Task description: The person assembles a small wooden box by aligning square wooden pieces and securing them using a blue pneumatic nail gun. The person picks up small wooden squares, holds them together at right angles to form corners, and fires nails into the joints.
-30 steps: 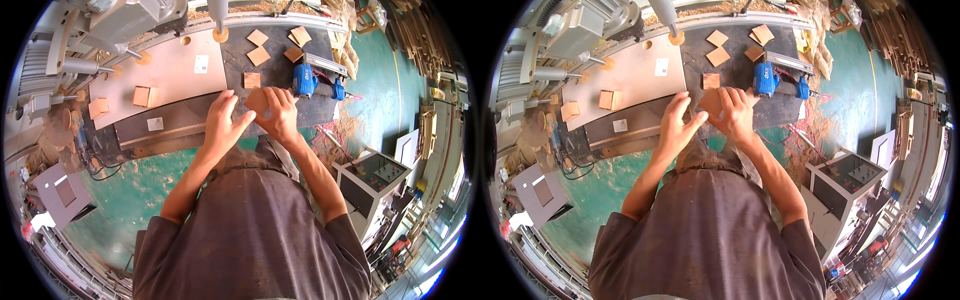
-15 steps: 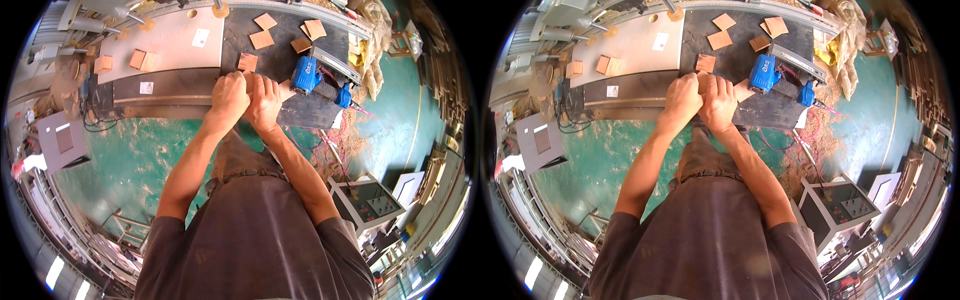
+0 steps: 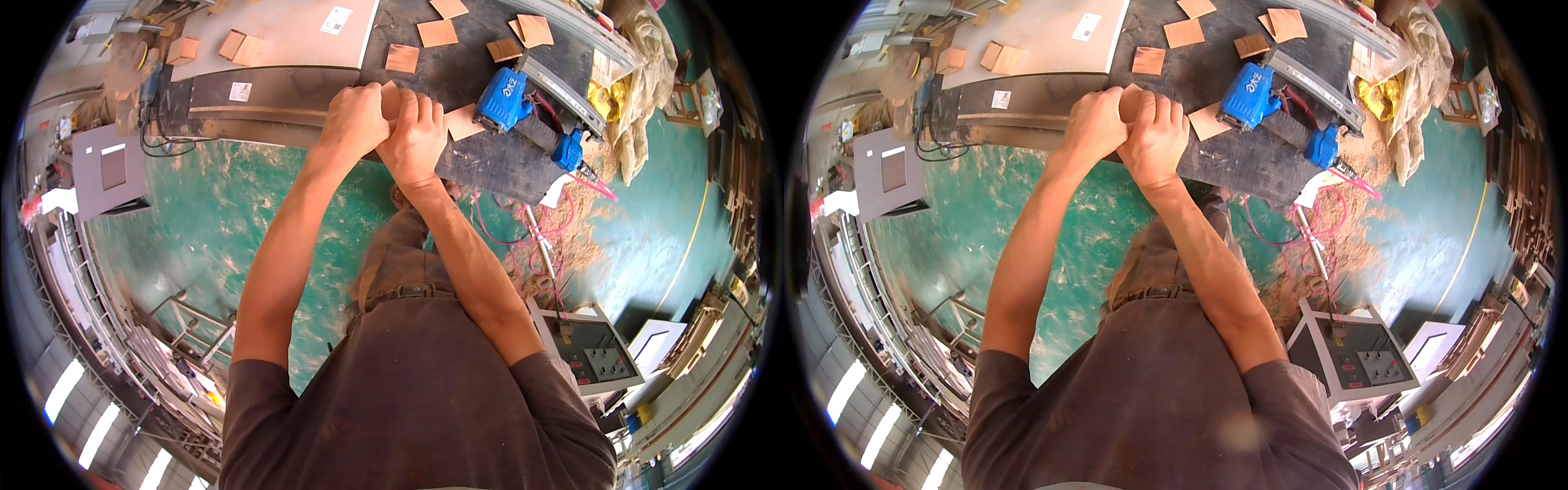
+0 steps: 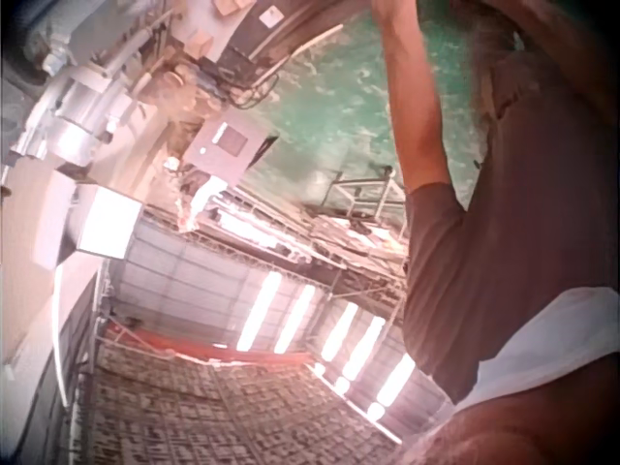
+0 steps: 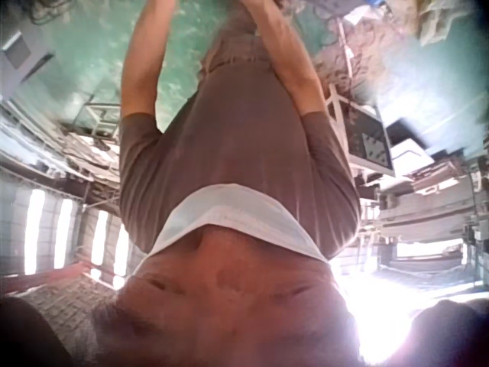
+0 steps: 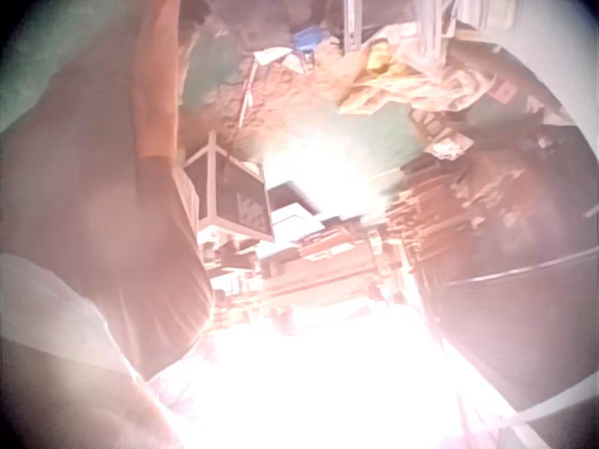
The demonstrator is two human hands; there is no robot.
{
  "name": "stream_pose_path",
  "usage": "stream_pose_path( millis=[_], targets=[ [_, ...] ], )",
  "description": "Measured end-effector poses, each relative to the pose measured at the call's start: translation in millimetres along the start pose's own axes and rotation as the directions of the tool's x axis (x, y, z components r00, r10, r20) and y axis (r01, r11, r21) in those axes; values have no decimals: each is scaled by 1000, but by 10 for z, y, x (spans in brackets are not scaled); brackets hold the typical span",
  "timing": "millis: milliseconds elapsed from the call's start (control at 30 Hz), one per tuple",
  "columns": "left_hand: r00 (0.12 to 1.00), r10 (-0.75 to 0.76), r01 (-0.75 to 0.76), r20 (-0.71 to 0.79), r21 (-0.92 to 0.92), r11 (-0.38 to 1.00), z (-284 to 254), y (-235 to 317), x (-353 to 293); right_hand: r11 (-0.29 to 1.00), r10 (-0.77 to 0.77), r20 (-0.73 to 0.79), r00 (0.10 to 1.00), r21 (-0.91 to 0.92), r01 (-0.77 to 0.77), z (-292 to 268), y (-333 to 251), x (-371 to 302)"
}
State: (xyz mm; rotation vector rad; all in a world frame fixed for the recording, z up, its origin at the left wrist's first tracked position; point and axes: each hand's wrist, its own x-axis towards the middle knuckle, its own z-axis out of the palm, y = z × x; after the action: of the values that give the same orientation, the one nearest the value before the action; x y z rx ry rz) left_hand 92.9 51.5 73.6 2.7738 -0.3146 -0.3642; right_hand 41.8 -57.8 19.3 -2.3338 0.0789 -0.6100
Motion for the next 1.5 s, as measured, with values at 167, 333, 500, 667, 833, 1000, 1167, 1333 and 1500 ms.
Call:
stream_pose_path(
  millis=[167, 333, 500, 667, 833, 1000, 1167, 1333, 1500],
  targets=[
    [998, 55, -57, -43, -45, 997, 31, -25, -6, 998, 4, 12, 1000, -65, -4, -5, -7, -26],
    [1000, 10, -10, -4, -12, 1000, -44, 23, -33, 999, 8, 155, 988, -35, -3, -377, -32, -56],
    [993, 23, 0, 119, -190, 982, -362, -94, -3, 995, 49, 146, 988, -90, -36, -1144, 377, -246],
    [995, 44, 16, 88, -590, 807, -837, -530, -57, 971, 133, 63, 989, -206, -117, -1831, 854, -716],
    [998, 19, -48, -53, -620, 783, -918, -680, -220, 952, 215, 88, 973, -239, -189, -2151, 974, -1099],
    [971, -44, -84, -236, -509, 856, -641, -535, -313, 957, 263, 131, 956, -157, -242, -2065, 787, -981],
    [884, -31, -150, -467, -345, 927, -406, -434, -418, 989, 137, 166, 977, -78, -125, -1828, 557, -560],
    [908, 31, -176, -418, -314, 933, -129, -83, -498, 996, -48, 235, 971, 80, 30, -1538, 466, -142],
    [879, 26, -140, -476, -206, 968, 186, 80, -387, 966, -220, 290, 931, 200, 166, -1217, 387, 281]
  ],
)
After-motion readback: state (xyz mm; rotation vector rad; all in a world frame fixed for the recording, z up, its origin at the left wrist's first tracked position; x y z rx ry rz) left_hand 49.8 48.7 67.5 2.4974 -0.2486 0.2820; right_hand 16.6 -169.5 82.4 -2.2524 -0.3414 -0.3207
